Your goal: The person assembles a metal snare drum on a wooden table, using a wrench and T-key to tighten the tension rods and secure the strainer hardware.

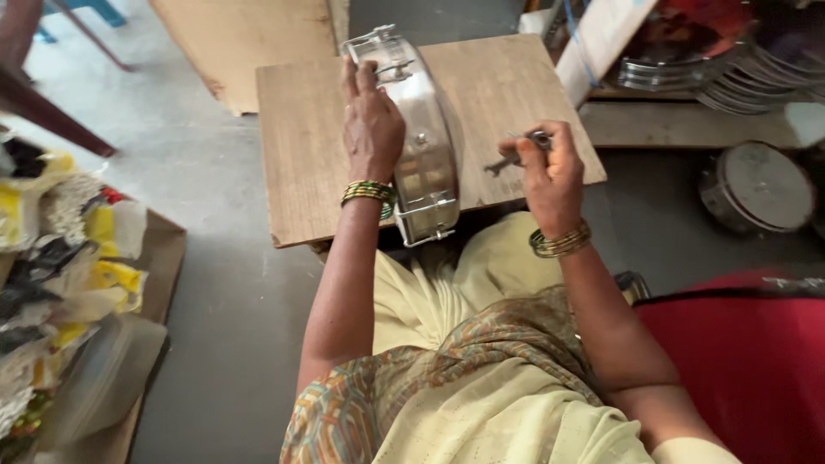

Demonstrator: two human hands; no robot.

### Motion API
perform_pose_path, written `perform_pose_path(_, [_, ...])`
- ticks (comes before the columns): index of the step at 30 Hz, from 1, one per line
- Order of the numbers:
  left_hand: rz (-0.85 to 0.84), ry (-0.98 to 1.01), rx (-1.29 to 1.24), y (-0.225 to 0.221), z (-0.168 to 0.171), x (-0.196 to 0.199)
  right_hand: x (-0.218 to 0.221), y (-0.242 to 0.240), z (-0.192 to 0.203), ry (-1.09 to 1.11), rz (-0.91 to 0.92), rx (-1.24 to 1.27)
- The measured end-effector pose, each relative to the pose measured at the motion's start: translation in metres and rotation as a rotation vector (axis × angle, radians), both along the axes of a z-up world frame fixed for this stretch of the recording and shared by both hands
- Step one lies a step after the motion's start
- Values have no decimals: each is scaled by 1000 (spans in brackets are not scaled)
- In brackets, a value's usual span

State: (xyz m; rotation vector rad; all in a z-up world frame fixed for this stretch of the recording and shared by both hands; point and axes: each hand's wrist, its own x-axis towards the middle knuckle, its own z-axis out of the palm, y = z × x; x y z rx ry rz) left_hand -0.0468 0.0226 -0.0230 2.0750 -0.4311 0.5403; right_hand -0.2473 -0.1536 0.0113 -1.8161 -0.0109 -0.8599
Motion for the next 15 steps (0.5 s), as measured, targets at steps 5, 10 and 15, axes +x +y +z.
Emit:
perform_pose_path(5, [-32,-10,-22,6,-1,-10,-10,32,41,-39,-170,-476])
perform_pose_path(10, [-45,20,-40,8,3,-21,15,44,55,2,-105,-445])
perform_pose_path(15, [-70,30,-26,15,5,-25,62,43,63,-25,27,-378])
